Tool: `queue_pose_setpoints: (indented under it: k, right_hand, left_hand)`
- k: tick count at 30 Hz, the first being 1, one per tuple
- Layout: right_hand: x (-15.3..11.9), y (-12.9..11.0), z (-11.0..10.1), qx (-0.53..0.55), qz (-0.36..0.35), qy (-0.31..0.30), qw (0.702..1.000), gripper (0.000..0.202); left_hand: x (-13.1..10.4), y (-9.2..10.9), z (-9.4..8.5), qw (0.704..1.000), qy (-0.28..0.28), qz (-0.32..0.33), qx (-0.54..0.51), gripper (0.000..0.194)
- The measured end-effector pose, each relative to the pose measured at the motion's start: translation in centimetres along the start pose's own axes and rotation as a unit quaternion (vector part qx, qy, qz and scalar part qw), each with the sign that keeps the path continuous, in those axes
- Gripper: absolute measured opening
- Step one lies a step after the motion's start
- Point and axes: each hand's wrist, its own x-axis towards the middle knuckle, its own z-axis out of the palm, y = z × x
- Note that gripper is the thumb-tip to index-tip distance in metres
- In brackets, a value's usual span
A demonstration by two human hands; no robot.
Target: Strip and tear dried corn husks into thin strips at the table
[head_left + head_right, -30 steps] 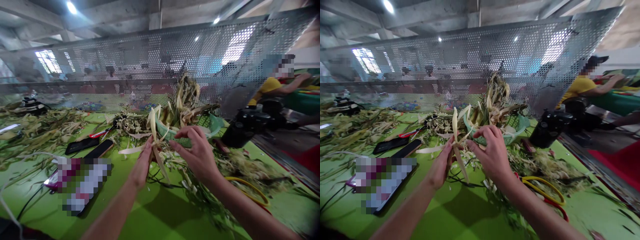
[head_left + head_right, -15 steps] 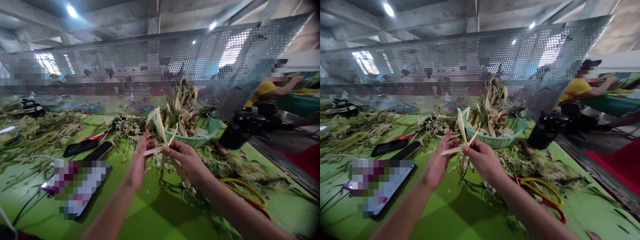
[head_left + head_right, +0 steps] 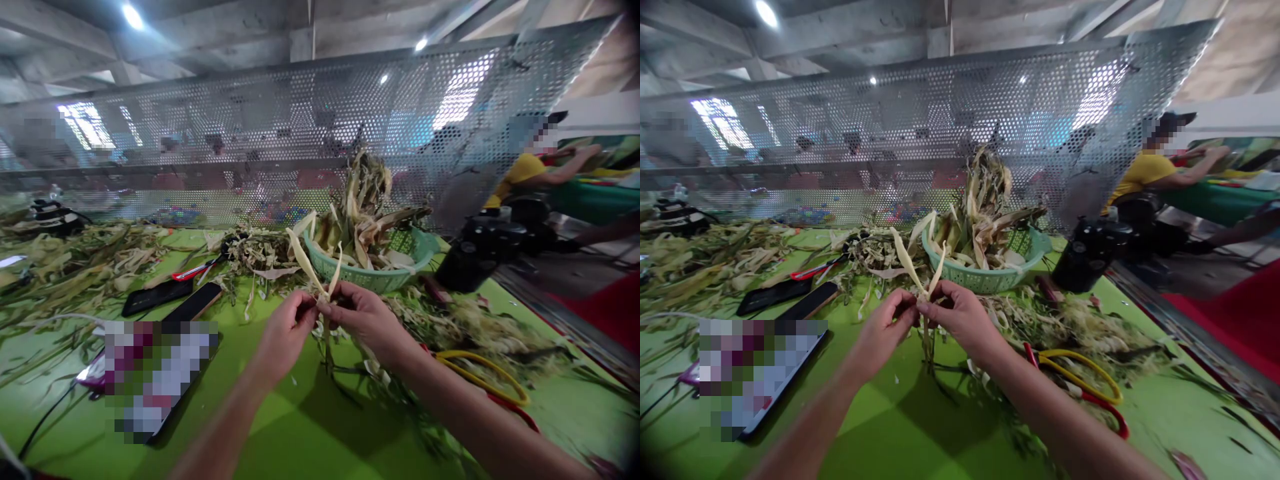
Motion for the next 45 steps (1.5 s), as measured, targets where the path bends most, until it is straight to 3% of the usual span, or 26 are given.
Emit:
queue_pose_setpoints:
  k: [3, 10, 17, 24, 31, 34, 38, 42, 45]
  right_hand:
    - [0.0, 0.1, 0.2, 0.032, 0.009, -0.008, 0.999, 0.033]
    - [0.2, 0.6, 0.0, 0.033, 0.002, 0.043, 0.999, 0.029]
    - [0.3, 0.5, 0.1, 0.04, 0.004, 0.068, 0.997, 0.031]
    - [0.4, -0.4, -0.8, 0.02, 0.047, 0.02, 0.999, 0.031]
    - [0.3, -0.1, -0.5, 0.002, 0.011, -0.035, 0.999, 0.03]
    - [0.4, -0.1, -0.1, -0.016, 0.006, -0.022, 1.0, 0.038]
    - [0.4, -0.1, -0.3, -0.058, 0.032, 0.008, 0.998, 0.04]
    - [0.4, 0.0, -0.9, -0.136, 0.061, -0.034, 0.988, 0.034]
    - [0.3, -0.1, -1.0, -0.208, 0.024, -0.045, 0.977, 0.034]
  left_hand:
    - [0.0, -0.2, 0.2, 0.999, -0.009, -0.01, -0.035, 0.013]
    - [-0.3, 0.1, 0.2, 0.997, -0.038, -0.033, -0.067, 0.015]
    - [-0.3, 0.1, -0.3, 0.998, -0.034, -0.019, 0.042, 0.017]
    - [0.0, -0.3, 0.0, 0.999, -0.021, -0.035, -0.013, 0.024]
    - [0.0, 0.2, 0.4, 0.989, -0.02, -0.059, -0.135, 0.033]
    - [0.0, 0.1, 0.5, 0.987, -0.025, -0.059, -0.146, 0.037]
    - [0.1, -0.7, 0.4, 0.983, -0.004, -0.111, -0.145, 0.038]
    - [0.1, -1.2, 0.1, 0.976, 0.022, -0.15, -0.157, 0.04]
    - [0.2, -1.1, -0.2, 0.97, 0.022, -0.165, -0.178, 0.041]
